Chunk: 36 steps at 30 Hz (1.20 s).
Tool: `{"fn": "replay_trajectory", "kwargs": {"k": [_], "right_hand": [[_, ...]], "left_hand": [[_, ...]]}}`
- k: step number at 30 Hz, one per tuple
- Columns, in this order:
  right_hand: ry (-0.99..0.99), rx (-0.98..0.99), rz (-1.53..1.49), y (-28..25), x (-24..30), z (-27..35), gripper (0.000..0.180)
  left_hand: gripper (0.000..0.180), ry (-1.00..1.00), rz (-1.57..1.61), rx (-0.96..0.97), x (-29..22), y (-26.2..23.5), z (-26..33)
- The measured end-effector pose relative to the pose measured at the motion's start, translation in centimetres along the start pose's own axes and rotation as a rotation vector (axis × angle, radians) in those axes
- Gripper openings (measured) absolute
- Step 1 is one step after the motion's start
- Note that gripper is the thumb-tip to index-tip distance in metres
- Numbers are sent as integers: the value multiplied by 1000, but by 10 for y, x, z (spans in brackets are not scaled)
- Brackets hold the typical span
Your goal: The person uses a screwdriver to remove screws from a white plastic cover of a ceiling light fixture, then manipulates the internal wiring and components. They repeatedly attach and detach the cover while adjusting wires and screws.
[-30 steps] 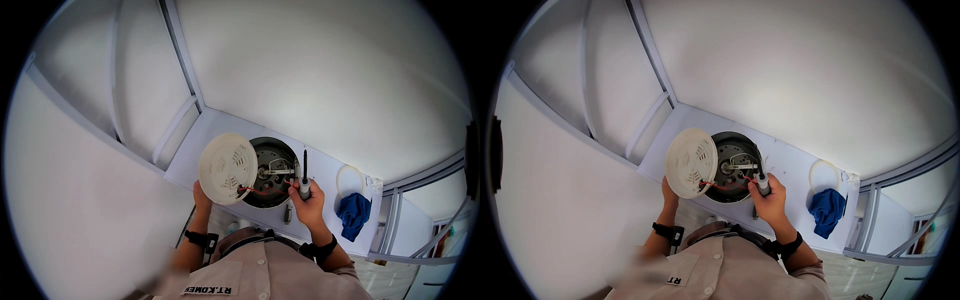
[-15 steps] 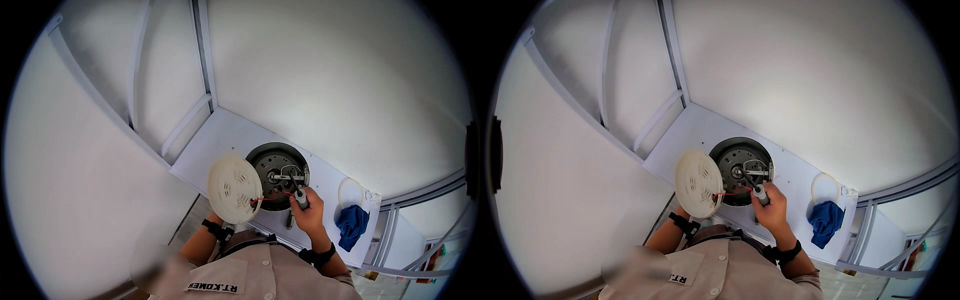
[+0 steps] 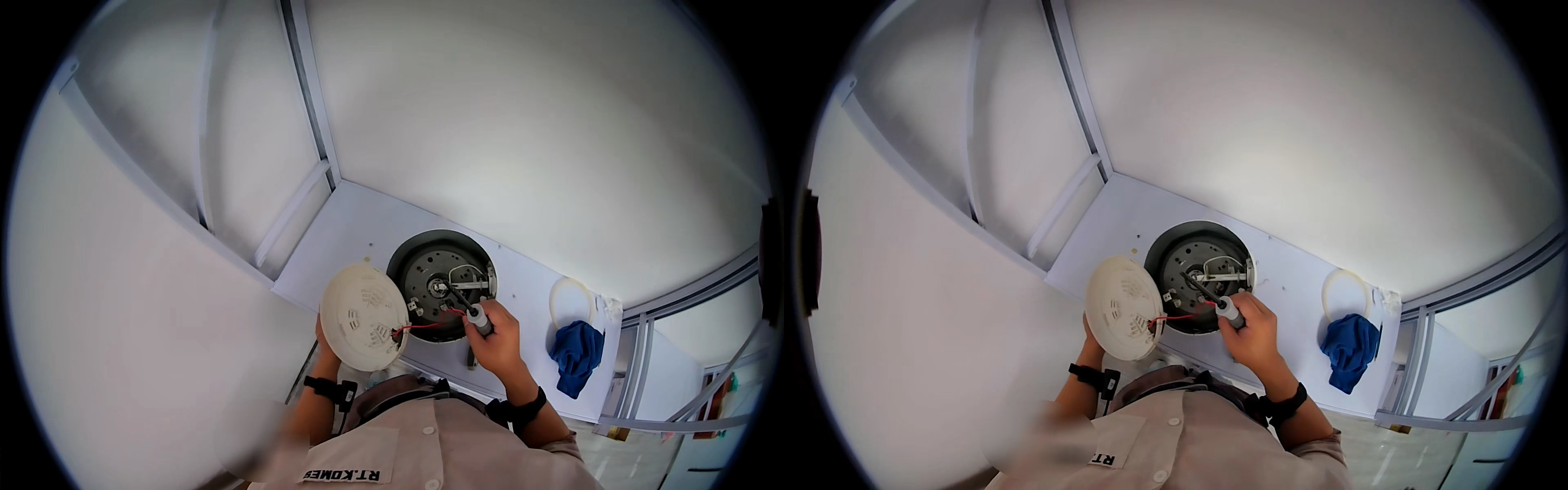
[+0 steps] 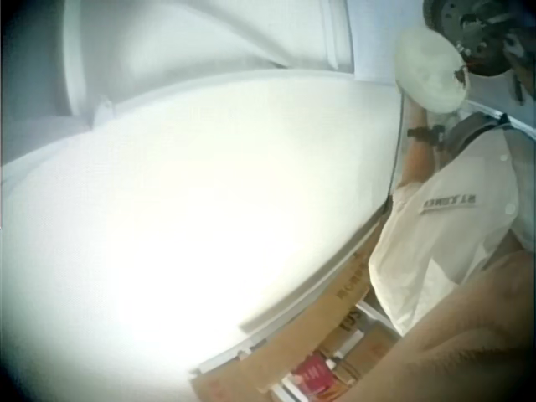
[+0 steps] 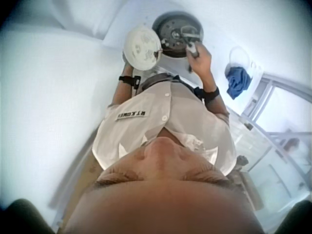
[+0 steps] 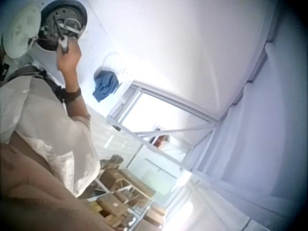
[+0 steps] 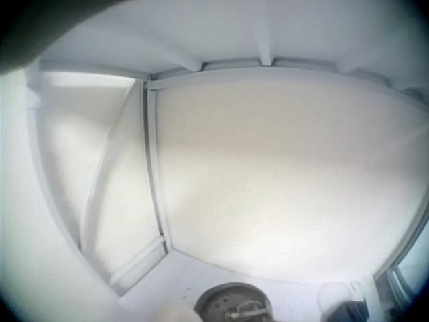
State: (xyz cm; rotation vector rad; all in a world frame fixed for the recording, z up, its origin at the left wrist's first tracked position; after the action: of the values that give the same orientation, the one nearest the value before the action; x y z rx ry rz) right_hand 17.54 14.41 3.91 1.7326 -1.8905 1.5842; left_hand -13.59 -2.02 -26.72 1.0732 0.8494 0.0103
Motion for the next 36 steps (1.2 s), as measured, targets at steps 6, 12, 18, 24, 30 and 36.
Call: {"fn": "replay_trajectory", "kwargs": {"k": [6,12,18,24,30,36], "right_hand": [[1,0,6,1,0,-2,20],[-10,-17,10,0,-1,-2,20],[16,-11,0,0,-3,-1,21],[35,-39,36,-1,-8,1,21],[47,-34,18,0,-10,1,21],[25,-17,17,-1,-7,1,20]], "left_hand": [[29,252,-423,-63,-40,6,1],[27,392,-954,-479,-89,2,4],[20,344,-502,-487,-93,40,7],[10,872,-1071,-105,-119,212,64],[10,858,-1134,264,-87,277,86],[11,629,-1040,613,-60,314,90]]}}
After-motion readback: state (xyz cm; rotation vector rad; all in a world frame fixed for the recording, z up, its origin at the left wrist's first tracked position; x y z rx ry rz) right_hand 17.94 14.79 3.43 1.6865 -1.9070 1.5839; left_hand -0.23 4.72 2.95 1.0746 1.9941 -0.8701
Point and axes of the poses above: each hand's wrist, its own z-axis away from the middle knuckle, its own y-axis out of the palm, x = y × z, the point moved 7 cm from there along -z, towards the middle knuckle, and after that the axes turned 8 degrees about z, right-handed, at the moved point
